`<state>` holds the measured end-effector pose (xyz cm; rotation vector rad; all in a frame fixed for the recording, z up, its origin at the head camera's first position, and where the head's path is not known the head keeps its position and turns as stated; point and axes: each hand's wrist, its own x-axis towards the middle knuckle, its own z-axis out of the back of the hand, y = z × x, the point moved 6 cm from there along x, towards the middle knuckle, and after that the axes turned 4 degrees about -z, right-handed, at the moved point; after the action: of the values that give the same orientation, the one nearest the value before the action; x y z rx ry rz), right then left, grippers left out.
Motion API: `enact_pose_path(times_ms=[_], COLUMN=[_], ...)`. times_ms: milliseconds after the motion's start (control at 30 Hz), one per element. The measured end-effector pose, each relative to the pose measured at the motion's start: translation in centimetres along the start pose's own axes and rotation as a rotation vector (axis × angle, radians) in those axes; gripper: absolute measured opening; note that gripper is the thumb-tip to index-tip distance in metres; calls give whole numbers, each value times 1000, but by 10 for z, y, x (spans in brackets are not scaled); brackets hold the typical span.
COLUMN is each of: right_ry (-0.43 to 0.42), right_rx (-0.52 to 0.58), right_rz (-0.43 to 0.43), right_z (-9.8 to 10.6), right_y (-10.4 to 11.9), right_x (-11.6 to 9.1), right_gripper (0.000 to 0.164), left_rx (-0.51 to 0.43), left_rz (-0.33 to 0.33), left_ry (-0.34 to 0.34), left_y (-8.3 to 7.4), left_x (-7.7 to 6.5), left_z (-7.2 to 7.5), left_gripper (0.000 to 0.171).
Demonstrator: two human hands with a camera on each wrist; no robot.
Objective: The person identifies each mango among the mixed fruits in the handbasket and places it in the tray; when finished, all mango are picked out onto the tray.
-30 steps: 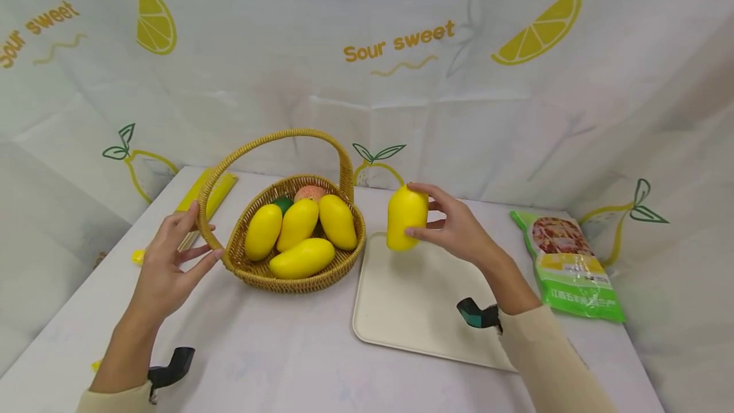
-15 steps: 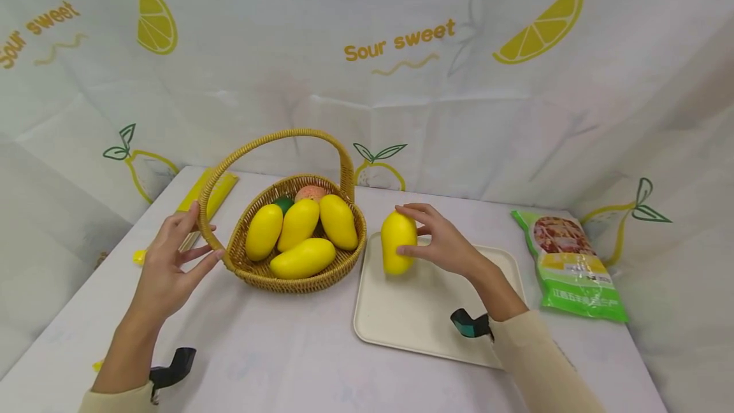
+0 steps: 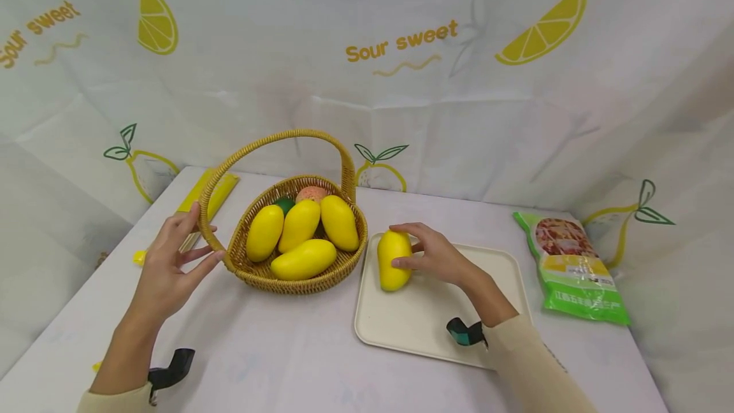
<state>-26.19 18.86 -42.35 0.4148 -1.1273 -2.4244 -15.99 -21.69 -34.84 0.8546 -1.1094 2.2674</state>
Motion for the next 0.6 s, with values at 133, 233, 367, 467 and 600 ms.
enact_pose_path(times_ms=[133,233,367,467,600], right_ry=[-1,-6,-6,0,10], right_rx=[-12,-21,-23,-36,-56], right_rz=[-17,-16,-10,-14,-15], right_z=[-1,0,-1,-1,-2], right_y=[-1,-1,-2,-1,-1], right_x=[1,1,0,0,0], right_gripper=[68,69,70,74,78], left_rx=[0,7,10,7,8], left_rz=[5,7,8,6,-1], left_ry=[2,2,4,5,-2], left_y=[0,0,-1,-1,-2], left_x=[0,0,-1,-1,0], left_z=[0,1,1,0,0], left_gripper=[98,98,99,99,98])
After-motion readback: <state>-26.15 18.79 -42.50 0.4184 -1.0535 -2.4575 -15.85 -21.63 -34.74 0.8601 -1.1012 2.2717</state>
